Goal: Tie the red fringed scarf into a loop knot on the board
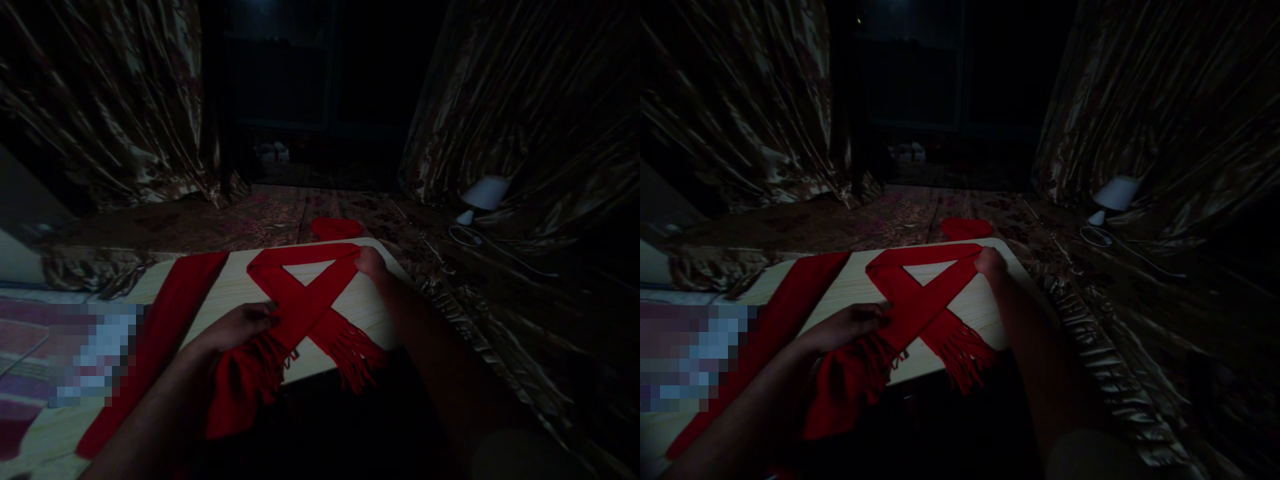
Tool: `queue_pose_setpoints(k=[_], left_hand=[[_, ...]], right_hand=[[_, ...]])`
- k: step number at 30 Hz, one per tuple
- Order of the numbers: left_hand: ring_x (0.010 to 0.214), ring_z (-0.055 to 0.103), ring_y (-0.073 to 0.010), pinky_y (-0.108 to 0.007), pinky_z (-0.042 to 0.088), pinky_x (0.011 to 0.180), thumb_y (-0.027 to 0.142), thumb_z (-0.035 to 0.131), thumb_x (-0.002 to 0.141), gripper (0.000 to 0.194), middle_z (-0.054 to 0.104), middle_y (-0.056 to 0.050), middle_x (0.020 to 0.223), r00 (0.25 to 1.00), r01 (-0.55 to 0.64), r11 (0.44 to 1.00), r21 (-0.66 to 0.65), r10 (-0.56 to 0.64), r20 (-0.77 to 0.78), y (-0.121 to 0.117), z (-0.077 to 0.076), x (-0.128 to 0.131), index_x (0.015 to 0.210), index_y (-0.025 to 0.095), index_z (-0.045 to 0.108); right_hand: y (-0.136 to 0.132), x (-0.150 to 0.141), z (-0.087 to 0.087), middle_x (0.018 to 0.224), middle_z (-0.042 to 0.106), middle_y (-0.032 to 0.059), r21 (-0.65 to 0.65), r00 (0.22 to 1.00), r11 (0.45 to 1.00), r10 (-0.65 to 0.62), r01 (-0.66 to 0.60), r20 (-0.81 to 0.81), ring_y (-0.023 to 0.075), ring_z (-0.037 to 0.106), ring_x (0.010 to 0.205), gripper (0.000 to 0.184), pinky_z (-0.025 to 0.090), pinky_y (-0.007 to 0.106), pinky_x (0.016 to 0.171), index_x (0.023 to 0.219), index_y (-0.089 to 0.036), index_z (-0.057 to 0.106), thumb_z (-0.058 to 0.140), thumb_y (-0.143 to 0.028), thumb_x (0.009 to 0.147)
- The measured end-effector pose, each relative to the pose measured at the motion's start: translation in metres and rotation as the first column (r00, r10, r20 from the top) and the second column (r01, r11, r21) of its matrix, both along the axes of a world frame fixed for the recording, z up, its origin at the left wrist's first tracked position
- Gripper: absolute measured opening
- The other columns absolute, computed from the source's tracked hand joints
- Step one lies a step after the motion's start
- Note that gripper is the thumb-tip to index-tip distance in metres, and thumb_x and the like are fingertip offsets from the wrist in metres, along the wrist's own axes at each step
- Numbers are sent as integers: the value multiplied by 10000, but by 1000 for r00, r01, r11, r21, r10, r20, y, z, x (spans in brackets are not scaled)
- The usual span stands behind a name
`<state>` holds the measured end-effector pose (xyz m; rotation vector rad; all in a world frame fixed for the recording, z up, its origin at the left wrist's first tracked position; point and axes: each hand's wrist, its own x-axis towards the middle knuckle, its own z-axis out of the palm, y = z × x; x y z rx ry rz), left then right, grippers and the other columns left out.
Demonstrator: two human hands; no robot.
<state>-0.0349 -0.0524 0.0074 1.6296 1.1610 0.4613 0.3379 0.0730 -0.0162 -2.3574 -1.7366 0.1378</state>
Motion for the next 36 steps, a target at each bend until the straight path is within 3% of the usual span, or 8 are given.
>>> queue_pose_setpoints(k=[3, 7, 9, 14, 18, 20, 28, 36], left_hand=[[1282, 563, -323, -389, 388, 1109, 518, 710, 736, 320, 670, -84, 1318, 998, 64, 998, 5, -64, 12, -2, 1, 1, 822, 216, 771], [1246, 584, -318, -389, 411, 1082, 518, 679, 764, 340, 675, -95, 1304, 996, 83, 997, 1, -83, 27, -2, -2, 2, 867, 205, 764], [1228, 593, -314, -386, 417, 1073, 514, 683, 759, 343, 692, -97, 1267, 997, 77, 997, 18, -78, 28, -1, -4, 3, 874, 199, 757], [1173, 618, -290, -367, 436, 1039, 503, 683, 760, 331, 703, -80, 1217, 996, 88, 996, 11, -88, 20, -1, -10, 4, 879, 196, 713], [1107, 640, -273, -358, 458, 997, 487, 688, 758, 310, 706, -71, 1187, 996, 74, 997, -9, -73, 54, -2, -12, 3, 848, 191, 683], [1090, 643, -275, -359, 462, 986, 489, 693, 747, 309, 711, -73, 1163, 997, 48, 999, 9, -48, 61, -3, -13, 4, 828, 192, 682], [848, 676, -264, -364, 517, 833, 573, 702, 700, 413, 741, -53, 858, 989, -145, 989, 26, 145, 20, 0, -11, 0, 862, 194, 707], [952, 689, -298, -388, 505, 911, 590, 734, 673, 469, 767, -81, 972, 975, -222, 974, 35, 221, 34, 11, -13, -10, 915, 188, 728]], right_hand=[[-4, -3, 1, 1109, 700, 213, 9, 999, 999, -35, 35, 9, 287, 674, 1034, 334, 500, 334, 856, 1128, -100, 701, 568, -213, 844], [-16, -17, 7, 1209, 635, 231, 209, 988, 977, -4, -29, 156, 312, 586, 1135, 369, 462, 388, 934, 1199, -90, 631, 547, -195, 855], [-24, -30, 10, 1192, 643, 203, 269, 972, 949, 110, -166, 209, 301, 556, 1152, 309, 437, 395, 966, 1152, -120, 646, 525, -198, 878], [-45, -72, 11, 1053, 714, 104, 205, 841, 816, 522, -541, 144, 220, 607, 1042, 217, 429, 329, 967, 1008, -174, 711, 520, -235, 926], [-61, -104, 7, 1236, 691, 98, 185, 688, 669, 723, -720, 60, 216, 593, 1164, 327, 402, 332, 1048, 1168, -176, 712, 581, -358, 930], [-67, -117, 4, 1400, 601, 92, 152, 642, 632, 766, -760, 27, 231, 533, 1277, 442, 371, 367, 1097, 1313, -204, 645, 558, -431, 944], [-71, -150, -10, 1631, 301, 10, -69, 650, 647, 759, -759, -34, 273, 245, 1492, 560, 188, 584, 1176, 1527, -343, 384, 315, -545, 1010], [-57, -161, -17, 1633, 294, -21, -45, 676, 675, 732, -736, -80, 262, 215, 1501, 540, 141, 623, 1173, 1512, -380, 389, 293, -562, 1013]])
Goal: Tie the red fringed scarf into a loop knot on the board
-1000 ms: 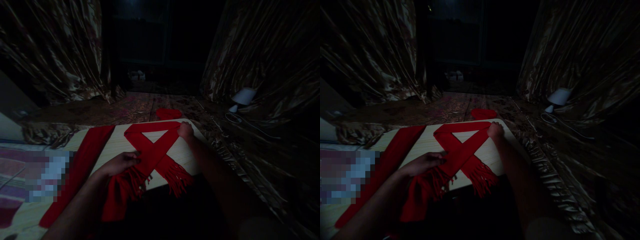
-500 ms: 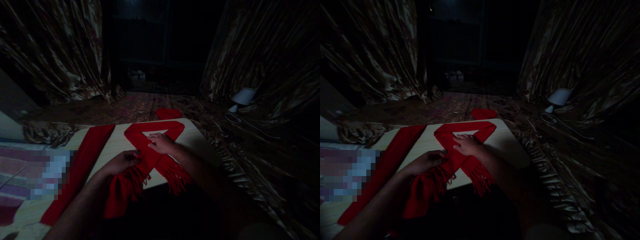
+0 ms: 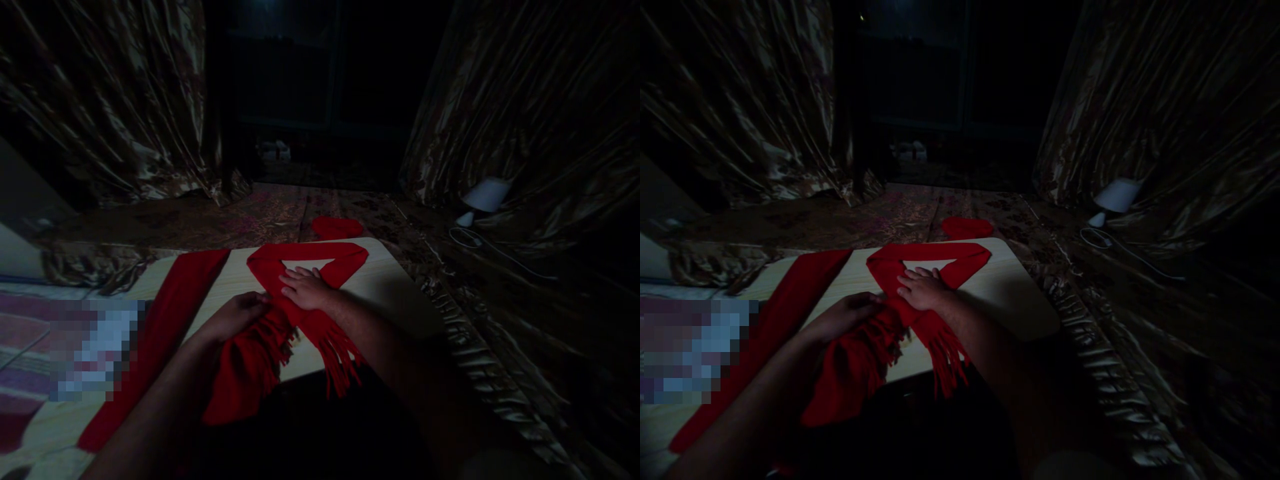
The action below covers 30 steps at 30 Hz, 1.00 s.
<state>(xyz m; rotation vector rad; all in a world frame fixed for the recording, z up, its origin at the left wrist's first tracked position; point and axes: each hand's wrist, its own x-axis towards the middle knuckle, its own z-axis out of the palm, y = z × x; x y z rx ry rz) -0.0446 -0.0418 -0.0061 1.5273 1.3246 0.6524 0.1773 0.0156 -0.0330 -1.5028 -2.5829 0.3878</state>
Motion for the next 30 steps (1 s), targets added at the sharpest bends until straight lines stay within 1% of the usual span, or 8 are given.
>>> queue_pose_setpoints(k=[4, 7, 9, 11, 15, 19, 24, 30], left_hand=[[923, 699, -286, -380, 523, 875, 582, 725, 696, 473, 763, -82, 969, 999, 3, 1000, -30, -2, 50, -3, -4, -1, 944, 179, 705], [908, 705, -282, -382, 526, 876, 583, 727, 693, 477, 761, -76, 951, 998, 11, 999, -41, -8, 67, -4, -6, -1, 945, 179, 692], [933, 703, -289, -391, 521, 901, 579, 742, 673, 482, 760, -78, 950, 998, 16, 999, -41, -13, 68, -3, -7, 1, 941, 181, 693], [983, 695, -301, -400, 512, 933, 565, 764, 646, 489, 758, -88, 973, 996, 15, 999, -30, -12, 91, 0, -8, 4, 937, 178, 695], [1043, 682, -306, -415, 488, 988, 511, 781, 639, 497, 745, -115, 1073, 987, 29, 999, -33, -24, 161, 4, -11, 7, 983, 160, 708], [1103, 665, -310, -423, 498, 991, 435, 801, 619, 531, 705, -142, 1221, 963, 33, 996, -78, -10, 271, 0, -7, 5, 1057, 150, 708], [1184, 633, -317, -442, 474, 1039, 272, 775, 640, 535, 650, -129, 1335, 903, 84, 990, -114, -27, 428, -11, -2, -4, 1158, 185, 673], [1140, 662, -330, -478, 494, 1014, 206, 730, 661, 575, 669, -106, 1304, 796, 134, 973, -189, 8, 605, -15, -9, -14, 1228, 215, 633]], right_hand=[[-10, 11, 12, 1581, 400, 47, 162, 998, 984, -66, 68, -13, 250, 336, 1436, 519, 228, 495, 1176, 1443, -264, 506, 366, -501, 1003], [-21, 28, 22, 1439, 538, 172, 274, 948, 912, -318, 304, 5, 298, 466, 1313, 530, 331, 446, 1105, 1354, -145, 582, 415, -477, 976], [-25, 42, 23, 1374, 559, 242, 281, 872, 842, -489, 461, 35, 349, 506, 1249, 628, 381, 468, 1042, 1360, -86, 563, 461, -541, 939], [-24, 56, 19, 1383, 532, 277, 249, 816, 802, -574, 543, 72, 382, 500, 1248, 760, 396, 485, 1013, 1413, -54, 502, 494, -615, 901], [-14, 78, -1, 1502, 430, 260, 186, 812, 813, -575, 552, 101, 384, 374, 1387, 794, 318, 496, 1093, 1485, -63, 430, 414, -637, 935], [-10, 87, -14, 1553, 393, 209, 237, 822, 809, -566, 538, 63, 356, 291, 1450, 731, 238, 488, 1151, 1510, -98, 416, 355, -591, 974], [-12, 87, -15, 1550, 413, 180, 240, 827, 808, -561, 538, 39, 355, 306, 1440, 702, 241, 480, 1154, 1493, -109, 450, 359, -571, 971], [-11, 85, -14, 1547, 417, 181, 232, 815, 797, -579, 558, 29, 347, 310, 1436, 688, 235, 479, 1151, 1492, -111, 452, 375, -551, 969]])
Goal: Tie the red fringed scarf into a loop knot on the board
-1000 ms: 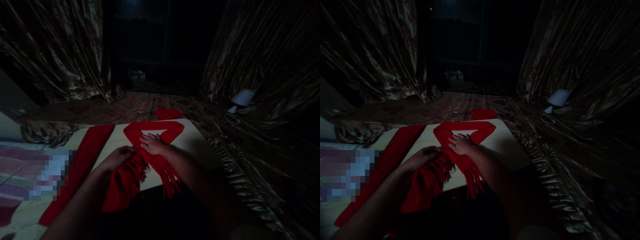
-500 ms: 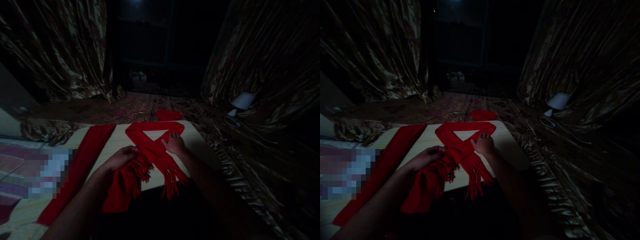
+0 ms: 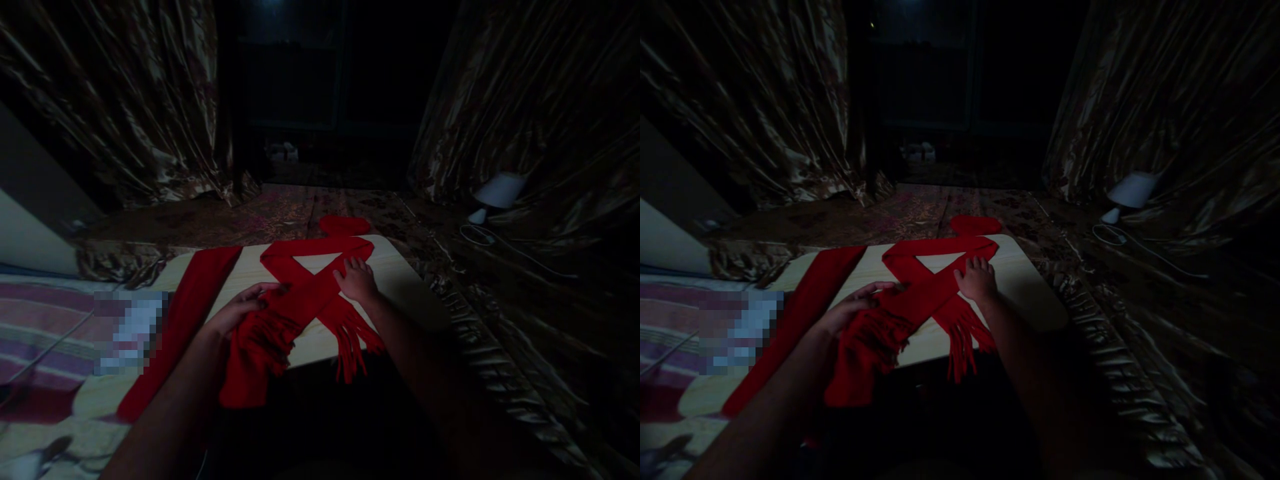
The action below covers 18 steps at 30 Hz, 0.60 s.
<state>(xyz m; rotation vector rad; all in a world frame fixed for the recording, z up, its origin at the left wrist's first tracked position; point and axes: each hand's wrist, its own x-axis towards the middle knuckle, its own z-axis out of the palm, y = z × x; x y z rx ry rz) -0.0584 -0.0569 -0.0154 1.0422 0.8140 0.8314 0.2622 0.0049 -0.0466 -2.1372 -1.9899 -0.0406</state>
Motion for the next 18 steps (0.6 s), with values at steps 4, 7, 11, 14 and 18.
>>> queue_pose_setpoints(k=[4, 7, 11, 14, 18], left_hand=[[1089, 685, -320, -482, 499, 1007, 215, 703, 682, 581, 698, -120, 1236, 997, -33, 999, -43, 37, 73, 4, -7, -5, 1255, 196, 608], [1037, 703, -305, -477, 508, 993, 196, 696, 681, 582, 715, -116, 1187, 991, -54, 996, -75, 63, 115, 8, -10, -7, 1254, 190, 600], [1025, 704, -296, -462, 523, 979, 186, 686, 684, 514, 719, -117, 1159, 986, -119, 983, -138, 133, 100, 2, -4, -5, 1194, 163, 625], [977, 714, -265, -418, 548, 944, 196, 670, 691, 436, 734, -101, 1079, 963, -238, 949, -206, 258, 73, -11, 6, -4, 1125, 155, 650], [849, 729, -231, -377, 581, 827, 196, 694, 669, 470, 742, -59, 969, 911, -411, 897, -163, 412, -26, -25, 13, -5, 1133, 183, 620]], right_hand=[[1, 1, -4, 1537, 431, 178, 39, 1000, 999, 8, -8, 4, 345, 319, 1429, 673, 231, 481, 1151, 1480, -121, 472, 383, -546, 967], [1, 1, -6, 1526, 444, 186, 63, 1000, 998, 15, -16, 8, 346, 325, 1425, 669, 231, 479, 1149, 1475, -116, 478, 381, -542, 968], [1, 1, -6, 1524, 446, 186, 59, 1000, 998, 12, -13, 17, 350, 334, 1416, 660, 230, 478, 1144, 1472, -112, 479, 387, -529, 969], [1, 0, -4, 1535, 432, 182, 39, 1000, 999, 4, -4, 16, 343, 323, 1423, 660, 222, 477, 1145, 1481, -120, 466, 381, -530, 972], [1, -1, -4, 1531, 432, 190, 37, 1000, 999, 9, -10, 13, 352, 321, 1419, 665, 233, 479, 1136, 1484, -109, 459, 372, -525, 972]])
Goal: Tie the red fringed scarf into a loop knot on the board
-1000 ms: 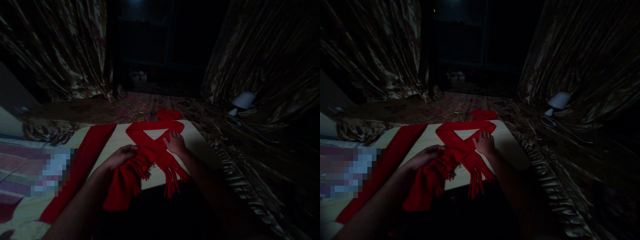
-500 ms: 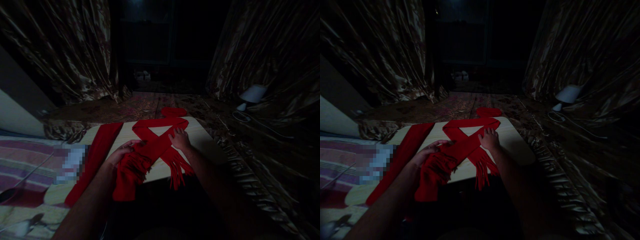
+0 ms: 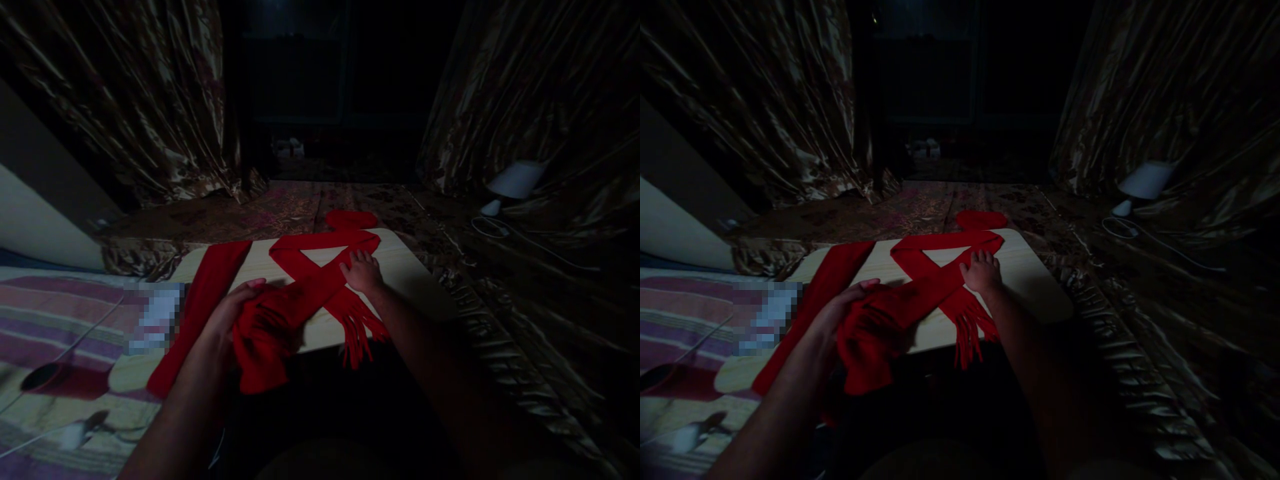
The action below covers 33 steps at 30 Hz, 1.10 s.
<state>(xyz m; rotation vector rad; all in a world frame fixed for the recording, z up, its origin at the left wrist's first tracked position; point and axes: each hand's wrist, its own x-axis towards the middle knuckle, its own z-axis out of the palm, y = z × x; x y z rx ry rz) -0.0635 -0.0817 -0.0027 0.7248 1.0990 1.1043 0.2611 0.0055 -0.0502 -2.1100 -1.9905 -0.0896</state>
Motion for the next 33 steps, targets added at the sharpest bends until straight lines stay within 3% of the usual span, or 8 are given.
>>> queue_pose_setpoints(k=[3, 8, 14, 17, 21, 26, 29, 33], left_hand=[[774, 728, -217, -349, 579, 756, 236, 748, 669, 455, 746, -49, 913, 975, -120, 992, 48, 127, -185, -3, -6, 1, 1098, 195, 601], [703, 703, -182, -306, 557, 693, 286, 770, 638, 435, 750, -54, 907, 940, -106, 984, 142, 146, -308, -4, -22, 6, 1033, 187, 618], [696, 685, -192, -289, 529, 644, 422, 737, 703, 365, 749, -61, 858, 821, -83, 968, 236, 201, -534, -5, -28, 6, 966, 176, 679], [830, 701, -245, -338, 545, 743, 452, 711, 743, 351, 754, -100, 949, 665, -22, 943, 331, 261, -700, -6, -20, 6, 955, 173, 714], [1159, 621, -296, -390, 461, 1017, 347, 639, 813, 289, 699, -140, 1217, 392, 227, 809, 542, 434, -811, -11, 1, 18, 1018, 174, 747], [1083, 658, -262, -346, 468, 955, 293, 556, 874, 334, 729, -91, 1186, 283, 607, 730, 316, 172, -943, -17, 17, 49, 1150, 232, 735], [1003, 679, -257, -327, 467, 882, 313, 572, 867, 286, 755, -76, 1095, 221, 660, 728, 188, 51, -974, -14, 14, 60, 1087, 275, 750], [911, 674, -256, -340, 445, 849, 342, 518, 908, 259, 757, -94, 963, 130, 680, 720, 136, 64, -989, -7, 9, 66, 972, 263, 756]], right_hand=[[-2, -1, 3, 1521, 440, 198, 4, 1000, 1000, -8, 8, 18, 351, 326, 1409, 656, 235, 474, 1130, 1476, -105, 466, 372, -518, 975], [-19, -16, 32, 1518, 430, 220, 40, 989, 995, 87, -93, 122, 348, 353, 1375, 563, 253, 497, 1102, 1429, -102, 498, 450, -408, 959], [-64, -55, 63, 1070, 699, 132, -44, 960, 960, 277, -275, 39, 236, 635, 956, 312, 429, 335, 826, 1065, -175, 672, 426, -346, 977], [-89, -62, 65, 1005, 713, 78, -71, 935, 932, 355, -354, -6, 212, 654, 888, 247, 427, 303, 752, 1016, -209, 665, 515, -389, 938], [-112, -60, 65, 1024, 719, 82, -102, 895, 891, 446, -443, 7, 222, 662, 922, 254, 434, 300, 760, 1039, -202, 665, 601, -393, 884], [-119, -58, 65, 1025, 722, 111, -163, 877, 871, 477, -463, 57, 248, 666, 959, 251, 455, 315, 809, 1054, -169, 682, 636, -320, 859], [-116, -58, 63, 1042, 717, 125, -177, 878, 871, 474, -458, 63, 246, 661, 981, 230, 458, 315, 843, 1062, -156, 691, 597, -273, 888], [-111, -59, 60, 1024, 713, 142, -195, 874, 869, 477, -454, 89, 244, 660, 961, 247, 461, 315, 844, 1053, -141, 703, 501, -172, 915]])
